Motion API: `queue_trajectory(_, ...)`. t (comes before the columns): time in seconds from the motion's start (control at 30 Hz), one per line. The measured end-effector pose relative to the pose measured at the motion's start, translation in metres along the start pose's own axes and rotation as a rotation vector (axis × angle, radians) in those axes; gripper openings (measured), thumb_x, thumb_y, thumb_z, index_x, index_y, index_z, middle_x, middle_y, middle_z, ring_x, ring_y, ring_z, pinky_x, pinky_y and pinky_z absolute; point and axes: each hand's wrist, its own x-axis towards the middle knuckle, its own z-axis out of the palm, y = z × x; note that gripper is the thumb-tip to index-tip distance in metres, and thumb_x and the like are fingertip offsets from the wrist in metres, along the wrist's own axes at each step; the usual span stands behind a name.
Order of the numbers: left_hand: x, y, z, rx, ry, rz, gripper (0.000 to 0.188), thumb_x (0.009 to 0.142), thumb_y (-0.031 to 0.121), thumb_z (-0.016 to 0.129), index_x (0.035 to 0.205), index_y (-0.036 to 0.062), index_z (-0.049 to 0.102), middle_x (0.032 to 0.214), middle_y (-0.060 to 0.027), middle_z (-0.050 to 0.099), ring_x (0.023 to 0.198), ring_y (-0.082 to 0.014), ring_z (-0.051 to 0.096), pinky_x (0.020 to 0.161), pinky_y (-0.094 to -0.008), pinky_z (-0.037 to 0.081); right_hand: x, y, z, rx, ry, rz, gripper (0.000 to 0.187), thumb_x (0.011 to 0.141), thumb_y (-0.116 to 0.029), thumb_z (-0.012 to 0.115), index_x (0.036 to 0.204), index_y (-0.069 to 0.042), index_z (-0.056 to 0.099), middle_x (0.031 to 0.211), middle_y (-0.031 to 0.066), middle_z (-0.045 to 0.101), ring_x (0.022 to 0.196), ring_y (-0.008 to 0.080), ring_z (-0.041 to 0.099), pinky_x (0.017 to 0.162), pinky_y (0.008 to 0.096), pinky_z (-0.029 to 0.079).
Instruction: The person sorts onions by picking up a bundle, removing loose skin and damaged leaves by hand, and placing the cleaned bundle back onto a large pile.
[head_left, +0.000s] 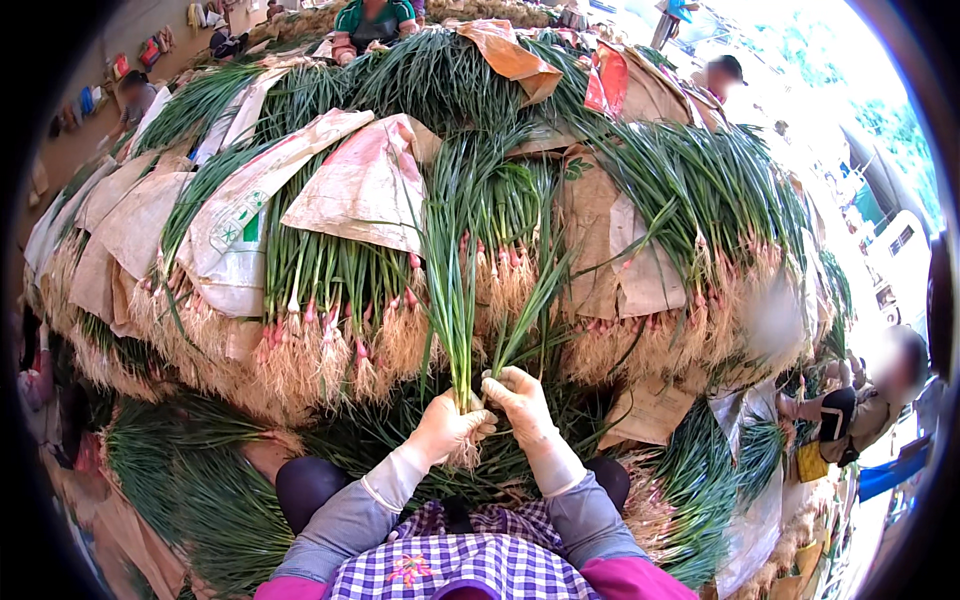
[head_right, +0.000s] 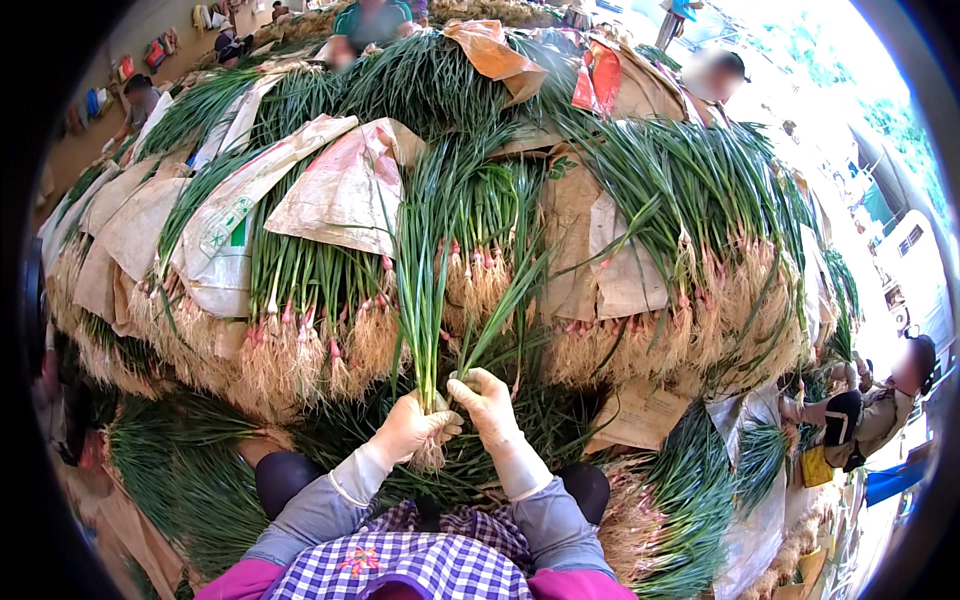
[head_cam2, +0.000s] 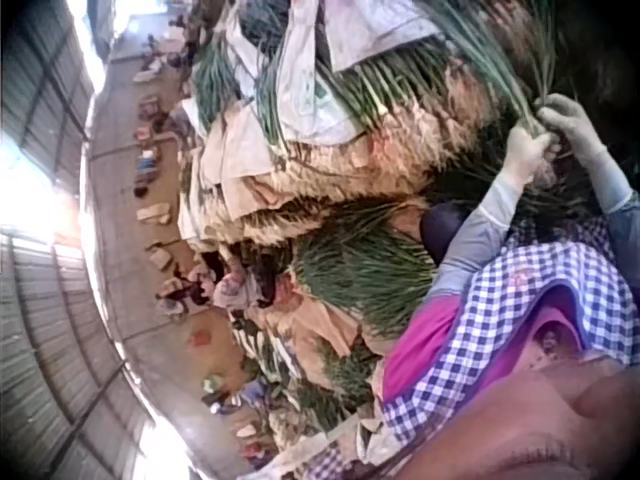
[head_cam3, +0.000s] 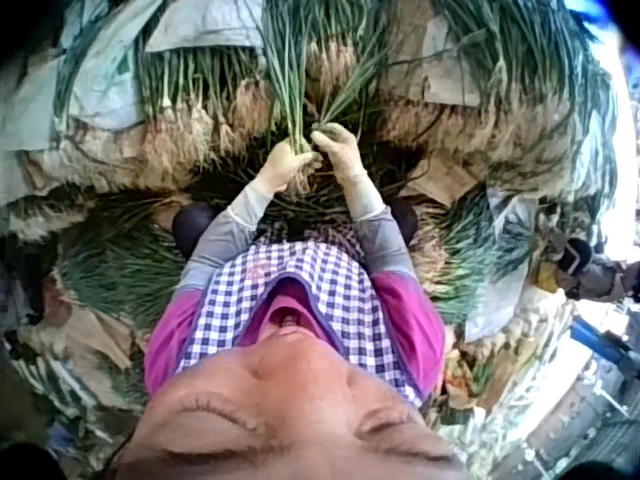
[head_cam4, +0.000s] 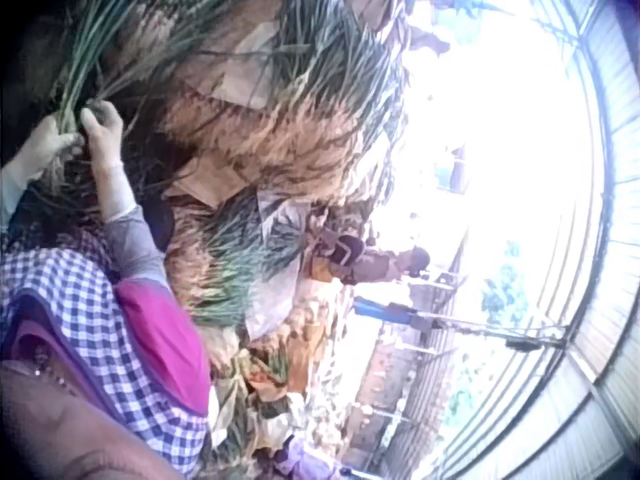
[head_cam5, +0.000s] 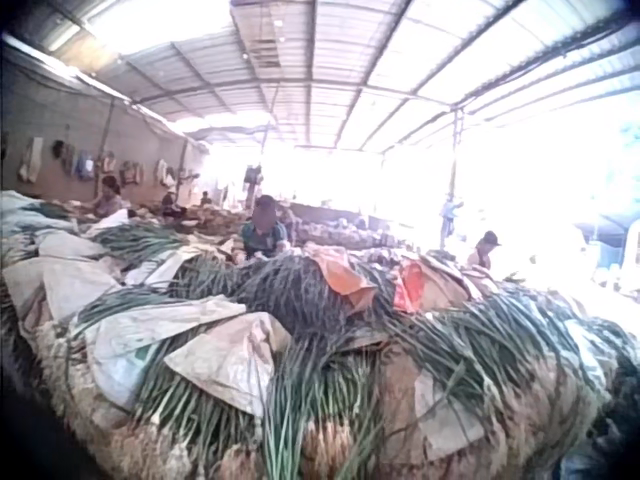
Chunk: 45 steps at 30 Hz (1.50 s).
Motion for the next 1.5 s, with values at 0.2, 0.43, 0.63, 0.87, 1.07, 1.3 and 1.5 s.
queue_trajectory(0.2, 0.001, -0.003, -0.003, 0.102, 0.042, 0.112, 0.012, 0.088, 0.001, 0.057, 0.095, 0.0047, 0.048, 0.086, -0.0118, 0.063, 0.076, -0.0206, 0.066, 0.066, -0.0314, 0.055, 0.005, 0.002, 0.005, -0.446, 0.128, -0.138, 0.017, 0.089, -0.020, 0.062, 0.092, -0.003, 0.060, 0.076, -0.0003, 0.060, 0.060, 0.0078, 0.049, 0.053, 0.0211, 0.038)
queue_trajectory(0.43, -0.004, 0.006, 0.003, -0.067, -0.035, 0.032, 0.010, 0.093, 0.002, 0.047, 0.100, 0.0050, 0.042, 0.088, -0.0165, 0.062, 0.075, -0.0211, 0.065, 0.065, -0.0312, 0.054, 0.008, -0.001, 0.009, 0.039, 0.159, -0.082, 0.012, 0.089, -0.017, 0.061, 0.084, -0.007, 0.057, 0.070, -0.0014, 0.057, 0.058, 0.0065, 0.050, 0.051, 0.0192, 0.037)
queue_trajectory(0.63, -0.017, 0.016, -0.002, -0.204, -0.217, -0.003, 0.014, 0.094, 0.008, 0.048, 0.104, 0.0036, 0.040, 0.095, -0.0255, 0.061, 0.078, -0.0250, 0.065, 0.070, -0.0348, 0.055, 0.025, -0.008, -0.038, -0.532, 0.229, 0.007, 0.024, 0.091, -0.027, 0.059, 0.090, -0.003, 0.060, 0.071, 0.0041, 0.062, 0.058, 0.0079, 0.051, 0.053, 0.0219, 0.043)
queue_trajectory(0.87, -0.018, 0.024, 0.005, -0.193, -0.261, -0.080, 0.017, 0.093, 0.007, 0.050, 0.107, -0.0005, 0.045, 0.101, -0.0211, 0.061, 0.083, -0.0269, 0.064, 0.077, -0.0399, 0.055, 0.008, -0.006, -0.010, 0.305, -0.288, 0.193, 0.027, 0.092, -0.023, 0.058, 0.109, -0.002, 0.058, 0.087, 0.0023, 0.062, 0.063, 0.0077, 0.053, 0.053, 0.0179, 0.042)
queue_trajectory(1.07, -0.001, -0.011, -0.022, -0.164, -0.132, -0.029, 0.017, 0.088, -0.001, 0.047, 0.105, -0.0005, 0.049, 0.086, -0.0098, 0.060, 0.066, -0.0133, 0.056, 0.061, -0.0257, 0.050, -0.003, -0.020, 0.023, 0.044, -0.106, 0.099, 0.013, 0.088, -0.009, 0.062, 0.091, 0.000, 0.054, 0.069, 0.0027, 0.056, 0.053, 0.0064, 0.049, 0.045, 0.0177, 0.038)
queue_trajectory(1.3, -0.016, 0.021, -0.002, -0.397, -0.256, -0.112, 0.021, 0.085, 0.001, 0.051, 0.106, -0.0019, 0.051, 0.093, -0.0116, 0.059, 0.068, -0.0125, 0.056, 0.061, -0.0236, 0.049, -0.004, -0.022, 0.005, 0.571, -0.384, 0.202, 0.027, 0.091, -0.015, 0.057, 0.111, 0.003, 0.055, 0.085, 0.0062, 0.058, 0.061, 0.0094, 0.052, 0.051, 0.0219, 0.043)
queue_trajectory(1.5, -0.016, 0.016, -0.004, -0.545, -0.306, -0.024, 0.011, 0.083, 0.001, 0.046, 0.094, 0.0031, 0.048, 0.075, -0.0081, 0.053, 0.053, -0.0119, 0.046, 0.048, -0.0242, 0.039, -0.004, -0.005, 0.018, 0.182, 0.031, -0.046, 0.010, 0.086, -0.007, 0.064, 0.082, -0.005, 0.055, 0.071, 0.0035, 0.059, 0.055, 0.0095, 0.054, 0.048, 0.0188, 0.042)
